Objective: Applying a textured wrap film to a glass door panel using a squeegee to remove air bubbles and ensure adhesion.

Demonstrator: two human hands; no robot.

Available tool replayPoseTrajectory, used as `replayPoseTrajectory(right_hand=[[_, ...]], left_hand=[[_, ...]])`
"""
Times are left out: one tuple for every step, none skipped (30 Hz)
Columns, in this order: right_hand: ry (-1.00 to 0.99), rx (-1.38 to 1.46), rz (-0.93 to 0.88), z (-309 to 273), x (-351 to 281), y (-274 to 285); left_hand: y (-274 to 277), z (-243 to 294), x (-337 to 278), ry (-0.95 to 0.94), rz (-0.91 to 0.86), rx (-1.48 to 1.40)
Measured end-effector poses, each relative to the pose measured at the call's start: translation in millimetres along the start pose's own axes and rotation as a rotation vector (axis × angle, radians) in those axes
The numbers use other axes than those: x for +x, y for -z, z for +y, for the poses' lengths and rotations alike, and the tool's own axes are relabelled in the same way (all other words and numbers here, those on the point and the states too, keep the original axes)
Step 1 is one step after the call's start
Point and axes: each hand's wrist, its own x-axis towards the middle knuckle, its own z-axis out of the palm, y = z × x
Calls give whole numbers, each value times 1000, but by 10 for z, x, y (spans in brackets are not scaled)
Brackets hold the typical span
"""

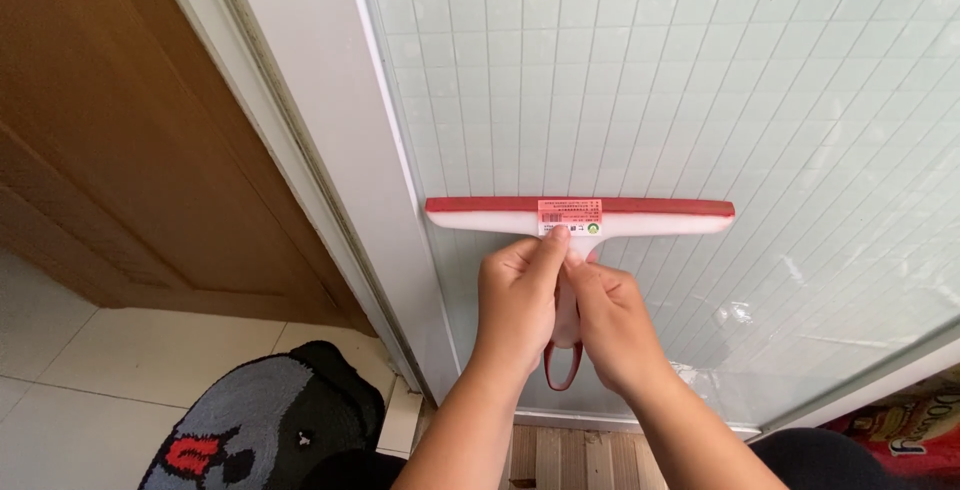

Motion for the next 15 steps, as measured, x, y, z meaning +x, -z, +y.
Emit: replayPoseTrajectory(right_hand=[[103,6,-1,99,88,84],[98,8,2,-41,25,36],[84,17,20,-183,-35,-21],[69,26,38,-323,-90,-86],[61,26,37,-314,-53,-79],[52,11,41,-303,-19,-77],[42,-5,43,-294,14,-81],[34,-5,41,-244,68,-72],[28,-11,38,-191,124,-58],[21,-17,35,-142,176,-35],[16,-17,37,-135,200,-11],[17,-23,39,-129,223,14],[18,-30,41,-106,254,21],[13,-30,44,-82,264,26],[10,-31,42,-69,271,29]], left_hand=[[-22,-60,26,-57,38,9],[-47,-66,59,-52,38,11],[-62,-70,95,-42,48,-1],[-70,-74,135,-31,57,-12],[-75,-75,162,-24,60,-11],[-74,-76,188,-14,63,-19],[-68,-72,212,-4,67,-28],[-60,-71,229,3,72,-27],[-57,-72,250,12,72,-41],[-63,-73,267,21,72,-55],[-86,-67,278,26,72,-54],[-109,-61,290,37,71,-68],[-111,-64,310,47,69,-83],[-114,-71,319,52,69,-83],[-120,-66,321,42,78,-60]])
